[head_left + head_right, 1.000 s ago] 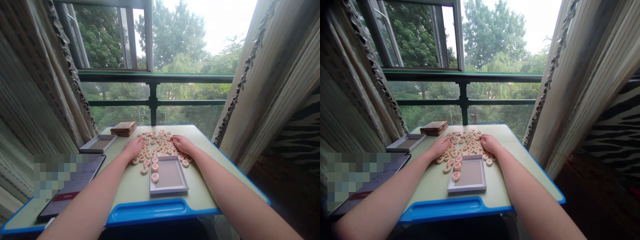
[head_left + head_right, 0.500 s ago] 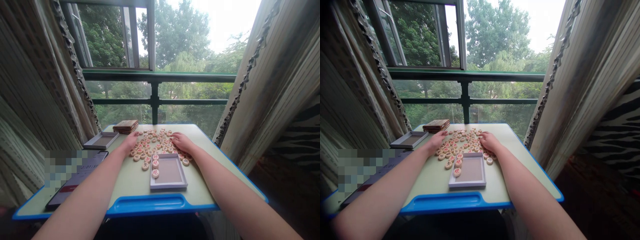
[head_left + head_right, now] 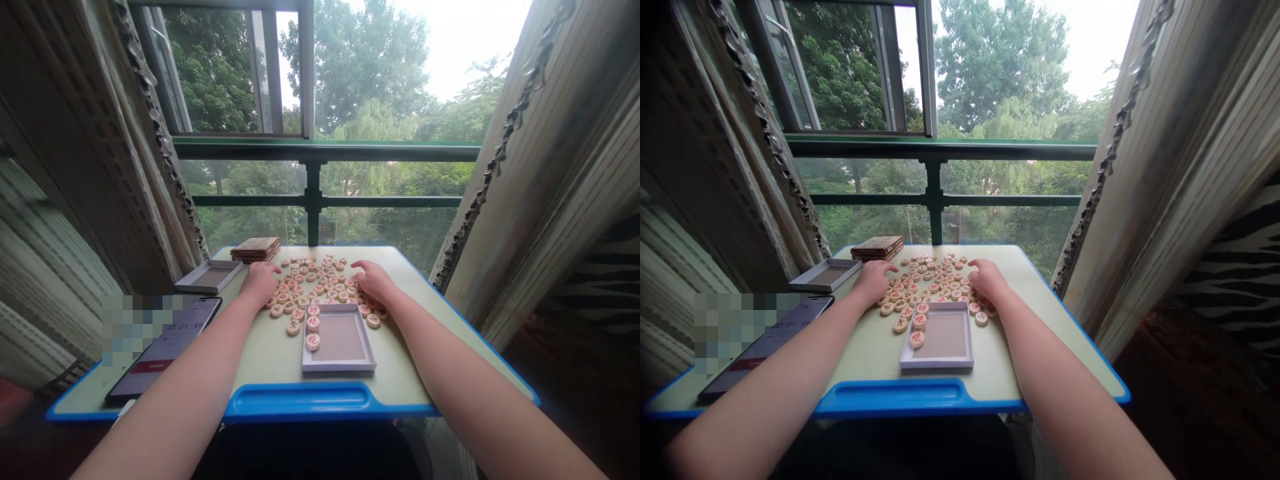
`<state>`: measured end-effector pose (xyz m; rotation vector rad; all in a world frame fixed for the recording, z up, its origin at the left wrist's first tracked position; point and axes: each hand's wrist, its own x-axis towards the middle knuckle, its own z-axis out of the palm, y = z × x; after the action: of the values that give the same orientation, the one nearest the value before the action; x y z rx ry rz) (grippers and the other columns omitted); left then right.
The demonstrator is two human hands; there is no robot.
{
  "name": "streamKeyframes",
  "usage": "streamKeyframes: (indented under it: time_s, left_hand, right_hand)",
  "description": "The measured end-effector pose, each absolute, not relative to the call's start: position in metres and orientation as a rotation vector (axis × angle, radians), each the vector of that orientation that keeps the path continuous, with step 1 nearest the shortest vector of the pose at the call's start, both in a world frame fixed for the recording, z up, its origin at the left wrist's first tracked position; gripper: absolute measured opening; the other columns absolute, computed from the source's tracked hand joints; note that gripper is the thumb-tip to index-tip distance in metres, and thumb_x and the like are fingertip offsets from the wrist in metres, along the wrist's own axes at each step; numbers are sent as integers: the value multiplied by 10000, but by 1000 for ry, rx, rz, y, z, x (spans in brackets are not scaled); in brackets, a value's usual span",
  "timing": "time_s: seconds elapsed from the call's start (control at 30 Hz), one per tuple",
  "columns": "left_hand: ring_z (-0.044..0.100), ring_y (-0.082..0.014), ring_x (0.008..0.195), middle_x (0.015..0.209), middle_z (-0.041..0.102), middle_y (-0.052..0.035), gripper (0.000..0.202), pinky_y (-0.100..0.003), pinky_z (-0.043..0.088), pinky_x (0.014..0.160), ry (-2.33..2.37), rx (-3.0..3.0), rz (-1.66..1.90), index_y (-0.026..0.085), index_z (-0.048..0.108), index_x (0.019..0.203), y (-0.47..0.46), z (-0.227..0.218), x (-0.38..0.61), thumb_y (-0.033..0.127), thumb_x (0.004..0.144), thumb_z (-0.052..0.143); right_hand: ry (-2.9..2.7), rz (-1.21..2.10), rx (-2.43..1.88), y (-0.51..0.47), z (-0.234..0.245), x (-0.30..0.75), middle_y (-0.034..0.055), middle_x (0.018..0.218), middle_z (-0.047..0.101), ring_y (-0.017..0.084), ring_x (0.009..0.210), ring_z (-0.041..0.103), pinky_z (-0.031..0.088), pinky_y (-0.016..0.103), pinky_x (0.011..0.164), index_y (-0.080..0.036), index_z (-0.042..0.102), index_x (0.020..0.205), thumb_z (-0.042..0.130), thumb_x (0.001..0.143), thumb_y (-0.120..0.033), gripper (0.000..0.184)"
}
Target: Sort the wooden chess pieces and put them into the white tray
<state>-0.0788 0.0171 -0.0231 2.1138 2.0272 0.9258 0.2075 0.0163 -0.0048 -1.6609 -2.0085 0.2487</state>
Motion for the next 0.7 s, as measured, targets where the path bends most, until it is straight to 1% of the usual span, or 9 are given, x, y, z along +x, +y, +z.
streamKeyframes:
  time_s: [0.07, 0.17, 0.27, 0.33, 0.43, 0.53, 0.6, 0.7]
  left_hand:
    - [495, -279, 1153, 1126, 647, -82, 421, -378, 379, 1013, 2111, 2203, 847, 174, 709, 928, 15, -23, -80, 41, 629, 444]
    - [510, -262, 1127, 1117, 645, -85, 438, -354, 396, 992, 2105, 2266, 767, 166, 701, 953, 12, -23, -78, 27, 645, 422]
    - [520, -260, 1108, 1099, 650, -89, 442, -347, 408, 974, 2083, 2283, 749, 163, 704, 938, 11, -24, -75, 14, 642, 413]
    - [528, -261, 1097, 1083, 656, -88, 445, -348, 414, 966, 2073, 2283, 774, 166, 708, 927, 10, -24, -74, 12, 629, 416]
    - [542, -250, 1082, 1068, 662, -89, 436, -341, 420, 962, 2055, 2273, 844, 161, 709, 919, 9, -23, -73, 29, 633, 408]
    - [576, -221, 1017, 1022, 677, -71, 399, -310, 440, 931, 1977, 2275, 861, 165, 713, 900, 6, -20, -69, 77, 667, 403]
    - [594, -197, 957, 977, 687, -45, 376, -283, 455, 900, 1862, 2335, 819, 184, 722, 869, 3, -19, -66, 105, 673, 411]
    - [594, -193, 921, 940, 691, -34, 340, -286, 457, 888, 1735, 2449, 768, 197, 733, 827, 0, -18, -62, 143, 681, 431]
  right_hand:
    - [-1997, 243, -1703, 18, -5, 211, 73, 1132, 648, 206, 1115, 525, 380, 285, 958, -163, 663, 1079, 470, 768, -157, 366]
    - [-2061, 289, -1715, 17, -5, 213, 56, 1018, 690, 219, 1074, 541, 396, 290, 929, -182, 703, 989, 501, 771, -190, 296]
    - [-2047, 359, -1681, 15, -7, 210, 46, 967, 696, 171, 894, 608, 445, 243, 810, -182, 702, 963, 530, 771, -199, 258]
    - [-1965, 415, -1666, 13, -7, 208, 46, 932, 694, 142, 797, 618, 460, 217, 725, -169, 693, 942, 563, 754, -198, 230]
    - [-1818, 448, -1559, 10, -7, 204, 47, 909, 687, 149, 828, 610, 471, 214, 687, -159, 677, 882, 617, 724, -222, 181]
    - [-1712, 576, -1420, 6, -6, 201, 48, 900, 687, 152, 826, 613, 490, 220, 628, -164, 660, 899, 617, 734, -250, 190]
    - [-1703, 648, -1394, 5, -6, 199, 48, 868, 690, 144, 785, 623, 496, 219, 604, -163, 659, 900, 602, 741, -215, 177]
    - [-1759, 565, -1440, 4, -5, 197, 50, 837, 692, 136, 764, 632, 498, 216, 624, -161, 676, 825, 574, 735, -129, 139]
